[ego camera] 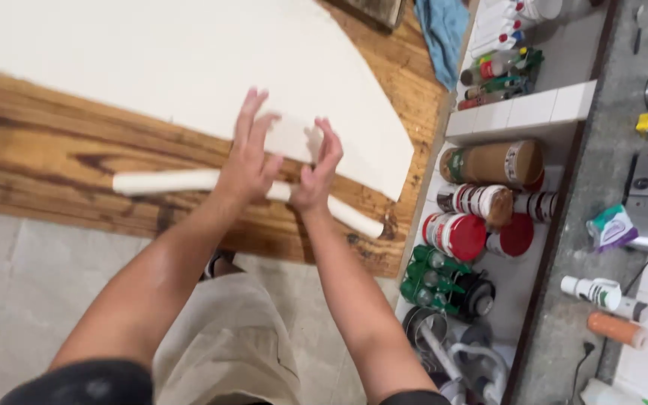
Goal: Shaping dough into long cylinders by cutting it into strips and rolling them on a wooden table.
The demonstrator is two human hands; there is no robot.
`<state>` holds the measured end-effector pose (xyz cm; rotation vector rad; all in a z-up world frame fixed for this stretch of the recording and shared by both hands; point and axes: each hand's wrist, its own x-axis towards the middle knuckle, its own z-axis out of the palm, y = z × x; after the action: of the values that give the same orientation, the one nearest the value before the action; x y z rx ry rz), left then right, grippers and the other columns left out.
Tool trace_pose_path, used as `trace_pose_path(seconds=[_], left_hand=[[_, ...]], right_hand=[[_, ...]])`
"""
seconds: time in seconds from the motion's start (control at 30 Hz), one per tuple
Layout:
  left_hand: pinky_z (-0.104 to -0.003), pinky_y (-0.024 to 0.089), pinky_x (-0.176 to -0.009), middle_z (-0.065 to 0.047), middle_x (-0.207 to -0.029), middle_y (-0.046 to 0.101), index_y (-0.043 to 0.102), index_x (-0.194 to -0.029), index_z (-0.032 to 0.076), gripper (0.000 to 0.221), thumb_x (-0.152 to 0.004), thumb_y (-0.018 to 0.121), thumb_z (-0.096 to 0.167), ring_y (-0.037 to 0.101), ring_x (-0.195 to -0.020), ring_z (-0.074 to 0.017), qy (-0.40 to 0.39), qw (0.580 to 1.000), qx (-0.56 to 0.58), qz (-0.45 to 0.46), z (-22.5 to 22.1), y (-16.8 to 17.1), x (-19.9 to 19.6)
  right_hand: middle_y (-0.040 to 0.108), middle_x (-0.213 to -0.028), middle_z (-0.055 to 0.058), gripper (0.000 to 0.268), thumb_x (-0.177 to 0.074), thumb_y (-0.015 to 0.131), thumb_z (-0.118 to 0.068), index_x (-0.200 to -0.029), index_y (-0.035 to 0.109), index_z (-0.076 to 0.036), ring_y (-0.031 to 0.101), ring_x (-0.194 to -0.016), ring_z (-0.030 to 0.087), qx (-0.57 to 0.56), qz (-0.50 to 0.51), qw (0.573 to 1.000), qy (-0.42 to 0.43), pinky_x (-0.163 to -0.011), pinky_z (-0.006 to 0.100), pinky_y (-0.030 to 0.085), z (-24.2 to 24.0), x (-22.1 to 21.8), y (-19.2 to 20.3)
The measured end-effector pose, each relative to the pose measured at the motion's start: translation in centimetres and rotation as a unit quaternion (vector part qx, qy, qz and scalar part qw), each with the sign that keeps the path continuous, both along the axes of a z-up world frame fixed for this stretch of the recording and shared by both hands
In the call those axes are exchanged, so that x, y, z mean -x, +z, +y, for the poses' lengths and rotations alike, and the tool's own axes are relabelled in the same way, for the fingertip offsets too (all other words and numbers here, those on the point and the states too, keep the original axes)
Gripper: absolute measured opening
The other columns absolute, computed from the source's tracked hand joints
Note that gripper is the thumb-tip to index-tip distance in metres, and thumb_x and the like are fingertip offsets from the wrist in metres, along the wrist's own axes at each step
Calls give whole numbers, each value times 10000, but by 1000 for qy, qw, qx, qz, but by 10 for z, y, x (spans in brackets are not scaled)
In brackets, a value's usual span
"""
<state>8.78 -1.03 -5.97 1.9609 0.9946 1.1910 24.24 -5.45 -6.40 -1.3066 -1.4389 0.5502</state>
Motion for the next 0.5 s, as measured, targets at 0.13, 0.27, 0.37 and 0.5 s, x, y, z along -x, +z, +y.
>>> trace_pose_path(seconds=[0.13, 0.27, 0.37, 0.5], left_hand=[[-527, 417, -1167, -244, -1599, 275, 463, -1361, 4, 696, -1071, 277, 608, 199, -1545, -388, -41, 990, 85, -105, -19, 21, 7], [-571, 268, -1202, -220, -1556, 307, 490, -1332, 23, 728, -1053, 205, 632, 115, -1559, -414, -84, 984, 143, -63, -72, 17, 29], [-643, 193, -1214, -240, -1547, 314, 502, -1299, 4, 793, -1034, 174, 676, 110, -1553, -454, -81, 988, 134, -16, -104, 26, 41], [-605, 276, -1204, -274, -1508, 300, 482, -1139, -69, 791, -1044, 182, 656, 131, -1552, -480, -119, 986, 100, -56, -82, 28, 36]], right_hand=[[380, -1528, 233, 700, -1086, 395, -470, -1560, 196, 6, 395, -1476, 304, -44, 78, 996, -10, -1292, 463, 309, -15, 12, 9], [492, -1556, 165, 814, -1099, 462, -479, -1653, -22, -131, 307, -1564, 289, 48, 271, 957, 87, -1350, 484, 38, -84, 12, 3], [474, -1556, 197, 803, -1106, 426, -520, -1656, -30, -155, 234, -1602, 348, 81, 240, 964, 86, -1345, 524, 73, -117, 23, 19], [259, -1663, 162, 897, -1034, 527, -600, -1629, 119, -67, 217, -1600, 286, 86, 158, 983, 45, -1352, 436, 159, -105, 21, 9]])
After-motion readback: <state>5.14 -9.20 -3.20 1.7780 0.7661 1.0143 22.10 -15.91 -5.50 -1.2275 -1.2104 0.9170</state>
